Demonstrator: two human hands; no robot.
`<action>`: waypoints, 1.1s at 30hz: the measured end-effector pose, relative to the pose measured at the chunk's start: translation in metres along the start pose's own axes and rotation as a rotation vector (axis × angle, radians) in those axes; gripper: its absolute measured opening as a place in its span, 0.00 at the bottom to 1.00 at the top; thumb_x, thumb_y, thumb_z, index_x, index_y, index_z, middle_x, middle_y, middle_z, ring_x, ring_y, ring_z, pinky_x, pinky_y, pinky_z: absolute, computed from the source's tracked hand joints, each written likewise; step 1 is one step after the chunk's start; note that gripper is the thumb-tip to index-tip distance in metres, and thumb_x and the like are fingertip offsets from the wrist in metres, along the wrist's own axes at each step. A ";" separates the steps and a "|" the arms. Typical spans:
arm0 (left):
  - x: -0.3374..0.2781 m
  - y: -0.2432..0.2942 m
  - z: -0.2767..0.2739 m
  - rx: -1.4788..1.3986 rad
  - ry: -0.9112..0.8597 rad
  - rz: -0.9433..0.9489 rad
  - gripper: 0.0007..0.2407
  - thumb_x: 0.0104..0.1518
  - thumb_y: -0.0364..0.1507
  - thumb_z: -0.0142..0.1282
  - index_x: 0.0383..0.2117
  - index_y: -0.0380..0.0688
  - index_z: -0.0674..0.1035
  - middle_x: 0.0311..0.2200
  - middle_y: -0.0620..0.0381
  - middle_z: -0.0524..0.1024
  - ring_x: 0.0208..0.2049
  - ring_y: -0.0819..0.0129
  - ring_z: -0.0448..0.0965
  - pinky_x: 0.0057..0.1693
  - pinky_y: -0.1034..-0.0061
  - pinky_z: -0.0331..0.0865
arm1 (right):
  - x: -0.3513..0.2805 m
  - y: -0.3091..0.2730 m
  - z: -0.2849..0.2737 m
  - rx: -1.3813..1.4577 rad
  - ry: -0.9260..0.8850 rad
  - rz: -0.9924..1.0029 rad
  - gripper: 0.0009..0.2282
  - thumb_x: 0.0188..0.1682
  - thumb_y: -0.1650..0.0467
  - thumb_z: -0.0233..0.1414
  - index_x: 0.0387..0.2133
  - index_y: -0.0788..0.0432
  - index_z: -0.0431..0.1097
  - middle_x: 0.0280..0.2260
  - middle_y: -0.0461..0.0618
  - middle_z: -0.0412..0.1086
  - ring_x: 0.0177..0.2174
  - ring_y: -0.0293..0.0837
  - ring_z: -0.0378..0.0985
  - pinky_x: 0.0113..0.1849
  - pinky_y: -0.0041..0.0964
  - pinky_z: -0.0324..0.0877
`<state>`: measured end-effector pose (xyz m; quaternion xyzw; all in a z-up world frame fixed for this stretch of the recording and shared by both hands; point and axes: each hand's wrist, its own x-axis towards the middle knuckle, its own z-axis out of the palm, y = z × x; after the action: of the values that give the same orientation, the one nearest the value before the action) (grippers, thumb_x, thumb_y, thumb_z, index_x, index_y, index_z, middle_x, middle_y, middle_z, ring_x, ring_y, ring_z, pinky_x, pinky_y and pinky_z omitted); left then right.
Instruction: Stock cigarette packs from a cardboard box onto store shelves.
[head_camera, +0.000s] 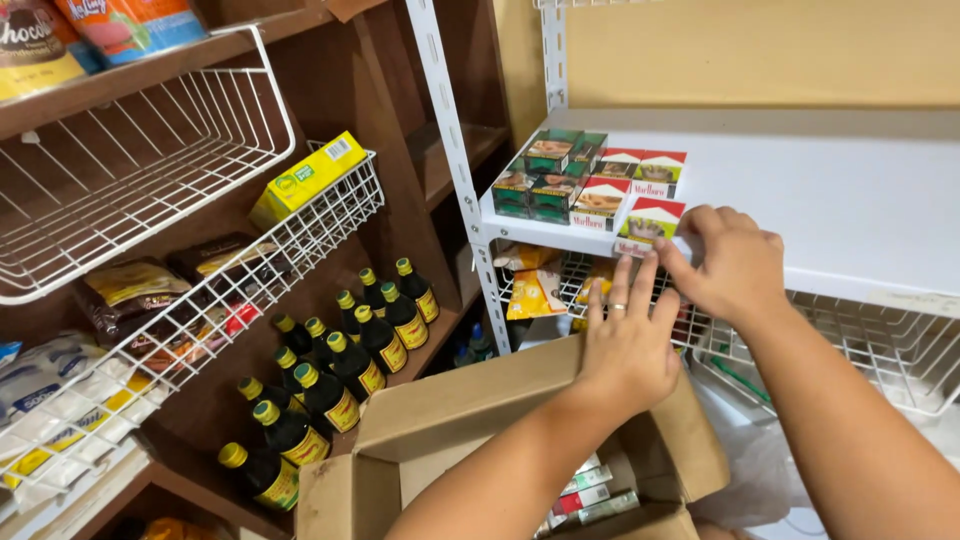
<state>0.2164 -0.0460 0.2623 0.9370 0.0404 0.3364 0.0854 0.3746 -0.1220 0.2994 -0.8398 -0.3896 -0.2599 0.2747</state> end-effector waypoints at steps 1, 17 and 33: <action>0.003 -0.002 0.001 -0.001 0.005 0.003 0.27 0.44 0.30 0.60 0.55 0.41 0.70 0.71 0.38 0.49 0.74 0.36 0.44 0.70 0.33 0.40 | 0.000 -0.001 0.000 -0.003 0.005 -0.002 0.18 0.48 0.52 0.54 0.39 0.53 0.74 0.38 0.50 0.75 0.43 0.54 0.76 0.43 0.57 0.64; 0.023 -0.016 0.014 0.028 -0.066 -0.047 0.35 0.43 0.29 0.61 0.63 0.42 0.64 0.71 0.38 0.49 0.72 0.37 0.45 0.68 0.34 0.42 | 0.002 -0.011 0.000 -0.051 0.013 0.032 0.20 0.50 0.51 0.51 0.46 0.47 0.77 0.41 0.51 0.74 0.46 0.54 0.74 0.45 0.59 0.63; 0.028 -0.024 0.017 0.035 -0.119 -0.079 0.36 0.42 0.29 0.62 0.63 0.38 0.63 0.70 0.35 0.45 0.73 0.40 0.41 0.69 0.36 0.40 | -0.001 -0.011 0.005 -0.083 0.047 0.013 0.16 0.47 0.56 0.53 0.44 0.46 0.78 0.43 0.49 0.74 0.47 0.51 0.74 0.47 0.58 0.62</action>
<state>0.2483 -0.0209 0.2616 0.9543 0.0781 0.2758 0.0845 0.3662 -0.1135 0.2977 -0.8467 -0.3664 -0.2937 0.2503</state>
